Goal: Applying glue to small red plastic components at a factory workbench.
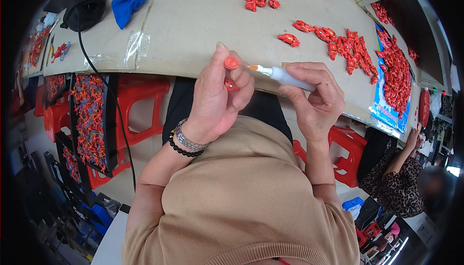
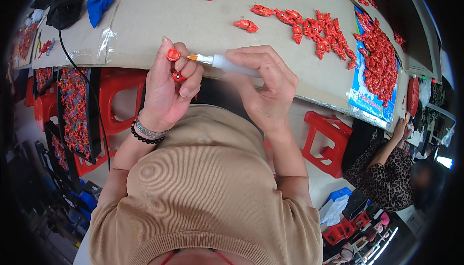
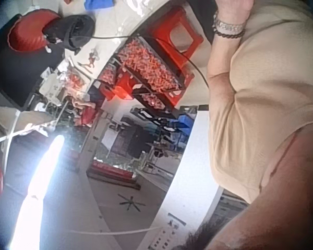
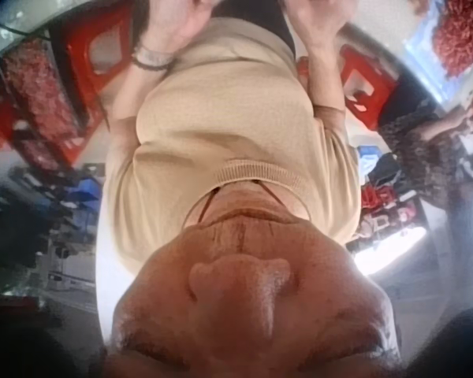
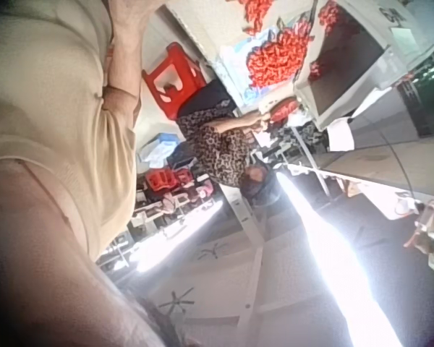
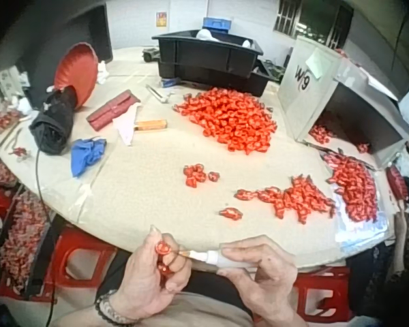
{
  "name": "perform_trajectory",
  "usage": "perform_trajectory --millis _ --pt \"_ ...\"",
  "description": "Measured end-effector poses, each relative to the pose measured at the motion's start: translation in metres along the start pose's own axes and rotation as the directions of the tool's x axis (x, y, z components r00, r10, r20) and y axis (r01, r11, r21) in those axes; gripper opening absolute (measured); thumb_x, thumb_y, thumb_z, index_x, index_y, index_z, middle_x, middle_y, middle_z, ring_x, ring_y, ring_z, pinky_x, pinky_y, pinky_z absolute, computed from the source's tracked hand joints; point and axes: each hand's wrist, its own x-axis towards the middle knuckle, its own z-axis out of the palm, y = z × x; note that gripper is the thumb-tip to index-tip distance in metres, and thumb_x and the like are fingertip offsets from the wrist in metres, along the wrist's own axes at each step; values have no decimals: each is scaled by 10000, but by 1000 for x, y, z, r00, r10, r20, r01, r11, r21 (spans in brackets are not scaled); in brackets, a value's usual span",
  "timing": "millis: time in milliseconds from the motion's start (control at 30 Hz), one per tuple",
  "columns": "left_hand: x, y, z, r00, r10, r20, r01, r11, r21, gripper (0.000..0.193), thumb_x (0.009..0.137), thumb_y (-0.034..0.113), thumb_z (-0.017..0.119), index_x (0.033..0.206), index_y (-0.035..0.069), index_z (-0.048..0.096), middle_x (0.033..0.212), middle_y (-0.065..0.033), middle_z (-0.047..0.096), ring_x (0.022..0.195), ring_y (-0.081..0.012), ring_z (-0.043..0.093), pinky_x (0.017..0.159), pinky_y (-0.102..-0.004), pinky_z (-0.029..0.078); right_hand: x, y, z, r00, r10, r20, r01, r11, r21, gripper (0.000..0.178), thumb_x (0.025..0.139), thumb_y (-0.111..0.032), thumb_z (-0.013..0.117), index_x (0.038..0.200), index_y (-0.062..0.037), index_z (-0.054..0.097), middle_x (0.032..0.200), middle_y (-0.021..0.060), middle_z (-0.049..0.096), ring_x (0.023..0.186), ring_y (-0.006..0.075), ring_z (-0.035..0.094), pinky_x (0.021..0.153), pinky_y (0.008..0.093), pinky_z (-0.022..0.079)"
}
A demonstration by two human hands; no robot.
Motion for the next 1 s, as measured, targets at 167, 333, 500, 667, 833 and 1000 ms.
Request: perform_trajectory --millis 167,333,500,667,833,1000 --pt "0 -1 0 1000 14 22 -15 1000 27 460 1012 472 329 719 120 374 612 7 319 462 -96 336 411 -228 254 2 -1 1 999 12 -39 -12 1000 -8 295 662 107 725 935 17 659 948 133 660 867 199 640 727 280 520" --pt "0 -1 1 999 41 25 -42 998 54 461 1012 468 334 714 119 367 609 5 315 459 -98 330 416 -232 260 3 -4 2 994 10 -111 -8 1000 10 308 628 130 693 908 3 669 913 117 683 836 213 656 693 274 519" --pt "0 -2 -1 999 29 31 -31 998 54 457 1010 467 344 718 117 374 610 5 319 460 -100 334 420 -234 269 3 -5 5 993 -60 -106 58 998 -19 306 628 122 706 912 11 669 907 127 689 839 224 661 684 281 528" --pt "0 -3 0 1000 21 13 -21 998 63 445 1009 460 360 731 114 390 609 8 322 460 -104 334 420 -236 272 4 -5 6 991 -85 -100 81 996 -44 311 629 120 709 915 6 667 910 125 688 831 226 663 672 287 533" --pt "0 -4 -1 999 30 13 -31 997 72 443 1010 456 359 732 114 391 605 9 319 461 -104 332 418 -235 270 2 -7 4 996 -81 -24 79 994 -80 301 671 65 773 948 30 661 965 168 659 899 210 636 728 280 528" --pt "0 -5 -1 999 43 22 -45 995 89 441 1012 453 357 731 114 391 600 11 314 460 -101 324 415 -233 265 2 -2 6 989 -116 -86 109 990 -84 331 628 118 714 935 3 669 916 123 683 818 232 665 680 292 534"
